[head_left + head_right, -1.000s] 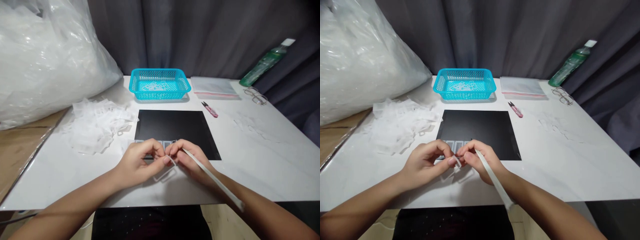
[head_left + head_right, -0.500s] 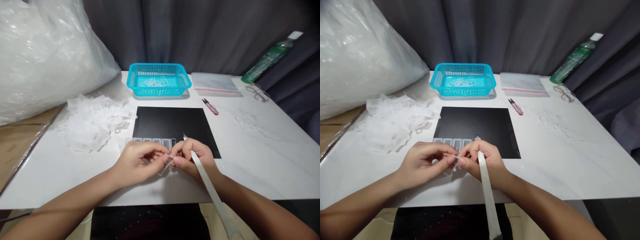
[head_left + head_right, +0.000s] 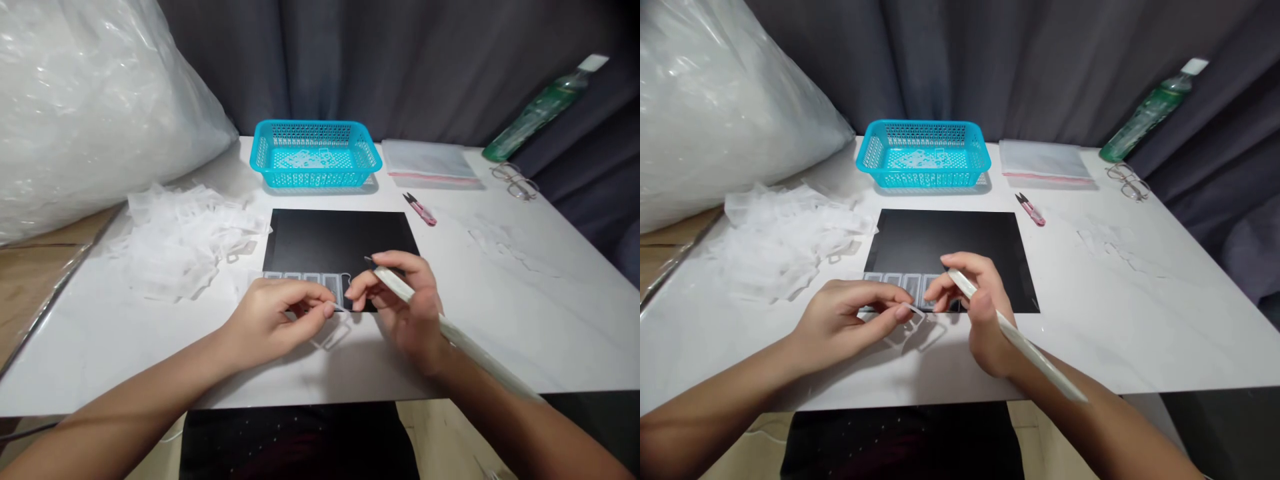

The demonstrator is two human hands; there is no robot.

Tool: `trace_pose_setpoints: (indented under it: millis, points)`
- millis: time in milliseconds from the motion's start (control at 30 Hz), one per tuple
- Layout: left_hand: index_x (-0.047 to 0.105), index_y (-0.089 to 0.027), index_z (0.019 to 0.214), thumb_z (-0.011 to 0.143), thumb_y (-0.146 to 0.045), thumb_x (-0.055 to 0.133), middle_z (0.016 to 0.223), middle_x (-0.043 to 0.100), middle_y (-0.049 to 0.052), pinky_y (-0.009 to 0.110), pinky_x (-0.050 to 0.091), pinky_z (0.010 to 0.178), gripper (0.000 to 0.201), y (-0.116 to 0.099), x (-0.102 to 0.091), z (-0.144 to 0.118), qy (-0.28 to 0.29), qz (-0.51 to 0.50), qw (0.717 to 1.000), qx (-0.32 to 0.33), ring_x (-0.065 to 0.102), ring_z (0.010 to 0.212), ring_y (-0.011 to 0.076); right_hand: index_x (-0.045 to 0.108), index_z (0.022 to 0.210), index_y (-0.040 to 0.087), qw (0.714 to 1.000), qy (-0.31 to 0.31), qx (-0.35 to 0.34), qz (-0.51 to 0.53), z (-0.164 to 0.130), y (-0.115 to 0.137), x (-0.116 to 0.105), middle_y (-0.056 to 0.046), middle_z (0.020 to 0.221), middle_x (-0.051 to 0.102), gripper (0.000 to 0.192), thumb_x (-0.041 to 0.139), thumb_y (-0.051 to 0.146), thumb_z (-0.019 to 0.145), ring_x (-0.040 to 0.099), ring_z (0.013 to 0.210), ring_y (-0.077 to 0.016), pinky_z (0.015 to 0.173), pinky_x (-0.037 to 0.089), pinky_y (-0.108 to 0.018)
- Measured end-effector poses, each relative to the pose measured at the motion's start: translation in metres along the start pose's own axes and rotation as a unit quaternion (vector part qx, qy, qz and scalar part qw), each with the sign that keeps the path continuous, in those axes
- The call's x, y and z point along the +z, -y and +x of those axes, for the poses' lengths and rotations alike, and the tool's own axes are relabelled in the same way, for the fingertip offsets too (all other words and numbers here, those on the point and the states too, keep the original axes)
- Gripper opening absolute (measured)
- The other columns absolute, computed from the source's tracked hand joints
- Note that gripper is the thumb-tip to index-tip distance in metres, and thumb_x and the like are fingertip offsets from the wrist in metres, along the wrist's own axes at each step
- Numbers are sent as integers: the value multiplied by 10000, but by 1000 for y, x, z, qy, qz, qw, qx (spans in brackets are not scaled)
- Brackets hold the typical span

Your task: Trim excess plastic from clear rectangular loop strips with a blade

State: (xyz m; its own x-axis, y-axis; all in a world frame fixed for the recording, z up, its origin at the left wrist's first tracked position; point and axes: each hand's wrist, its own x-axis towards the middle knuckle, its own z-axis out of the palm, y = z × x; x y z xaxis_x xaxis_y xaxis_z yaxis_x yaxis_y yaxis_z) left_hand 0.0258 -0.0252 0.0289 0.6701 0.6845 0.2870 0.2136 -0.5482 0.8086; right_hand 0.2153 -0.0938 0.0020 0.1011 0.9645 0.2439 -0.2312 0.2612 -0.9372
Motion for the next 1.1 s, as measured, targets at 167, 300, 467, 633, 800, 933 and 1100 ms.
trace_pose_setpoints:
  millis: [167, 300, 467, 633, 800, 933, 1100]
  points:
    - [682, -167, 887, 879, -172, 615, 684, 702, -23, 129, 456, 503, 68, 2, -3, -1, 17, 68, 996, 47, 613, 544, 71, 572, 1098, 303, 1000, 4, 26, 13, 1, 5, -2, 5, 821, 664, 237, 547, 459, 921, 597, 671, -131, 647, 503, -286]
    - [667, -185, 940, 910, -186, 586, 754, 719, -25, 159, 454, 552, 87, 6, -3, -1, 8, 130, 987, 93, 627, 590, 81, 646, 1032, 264, 997, 36, 66, 2, 2, 7, -4, -5, 825, 703, 145, 633, 308, 894, 644, 677, -120, 638, 539, -268]
    - [659, -188, 955, 927, -204, 575, 755, 721, -28, 180, 456, 585, 90, 11, -1, -2, -9, 192, 973, 129, 634, 595, 89, 717, 914, 274, 997, 32, 71, 0, 6, 9, -5, 14, 858, 685, 182, 742, 149, 784, 655, 669, -98, 613, 538, -238]
    - [653, -177, 941, 921, -205, 586, 699, 710, -22, 206, 460, 577, 75, 14, -4, -3, -38, 284, 942, 173, 637, 571, 107, 703, 898, 257, 996, 67, 43, -37, 9, 10, -6, -20, 988, 661, 114, 713, 184, 811, 656, 810, -133, 745, 548, -316]
    - [639, -133, 1024, 854, -114, 632, 881, 749, 47, 262, 490, 608, 171, 18, -13, -1, -91, 412, 868, 263, 675, 691, 168, 669, 880, 248, 986, 21, 2, -168, 10, 11, -6, -7, 938, 652, 88, 670, 174, 833, 629, 739, -107, 650, 521, -241]
    - [676, -160, 927, 875, -150, 601, 803, 740, 34, 270, 432, 526, 92, 31, -13, 4, -63, 511, 841, 165, 673, 671, 194, 631, 968, 246, 930, 11, -40, -364, 12, 5, -9, 2, 791, 642, 105, 561, 199, 905, 599, 659, -124, 586, 483, -242]
    - [686, -181, 917, 912, -287, 586, 764, 709, 35, 255, 370, 479, 146, 49, -13, 10, 45, 476, 878, 8, 654, 628, 191, 602, 833, 194, 774, 261, -117, -565, 10, -12, -13, -100, 1036, 675, 156, 488, 231, 933, 598, 941, -242, 779, 484, -369]
